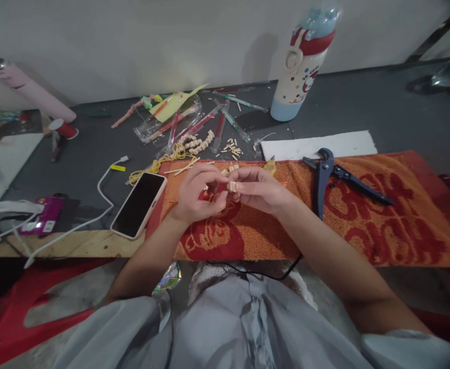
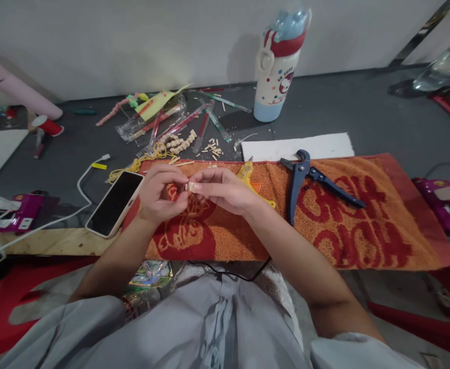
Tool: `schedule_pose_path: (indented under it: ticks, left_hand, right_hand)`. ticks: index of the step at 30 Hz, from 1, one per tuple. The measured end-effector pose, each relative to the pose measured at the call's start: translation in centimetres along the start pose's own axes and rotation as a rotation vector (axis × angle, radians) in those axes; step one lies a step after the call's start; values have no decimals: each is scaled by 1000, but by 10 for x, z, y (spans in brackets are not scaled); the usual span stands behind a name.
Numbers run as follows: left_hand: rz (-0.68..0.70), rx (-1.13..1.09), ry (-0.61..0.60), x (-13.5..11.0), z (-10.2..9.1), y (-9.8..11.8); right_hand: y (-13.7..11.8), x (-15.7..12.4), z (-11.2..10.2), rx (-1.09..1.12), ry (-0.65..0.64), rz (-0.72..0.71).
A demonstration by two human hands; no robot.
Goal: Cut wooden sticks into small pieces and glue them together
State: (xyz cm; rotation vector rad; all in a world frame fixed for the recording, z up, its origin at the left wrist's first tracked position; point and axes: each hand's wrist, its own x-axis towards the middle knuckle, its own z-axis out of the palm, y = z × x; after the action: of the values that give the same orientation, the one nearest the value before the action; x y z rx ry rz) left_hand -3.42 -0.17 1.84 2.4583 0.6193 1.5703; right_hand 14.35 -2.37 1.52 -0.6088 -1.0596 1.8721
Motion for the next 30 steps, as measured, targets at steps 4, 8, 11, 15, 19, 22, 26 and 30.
schedule_pose_path:
  ticks: [4, 8, 11, 15, 19, 22, 26, 30]
  left_hand:
    - [-228, -199, -22, -1, -1, -5]
    - [-447, -322, -122, 3, -3, -7]
    - [-585, -455, -240, 6, -4, -8]
    - [-735, -654, -311, 6, -3, -10]
    - [-832, -766, -369, 5, -3, -12]
    - [-849, -766, -383, 6, -3, -12]
    - [-831, -754, -391, 7, -4, -12]
    - [-842, -778, -417, 7, -4, -12]
  right_hand:
    - [-5, -3, 2, -380, 77, -313]
    - [-7, -6, 0, -788, 133, -573]
    - [-7, -7, 0, -942, 162, -655]
    - [-8, -7, -1, -1017, 129, -709]
    - [-8, -8, -3, -1070, 96, -729]
    - [-8, -8, -3, -1096, 88, -738]
    - [-8, -9, -2, -1114, 76, -744]
    - [-10, -10, -2, -1152, 63, -748]
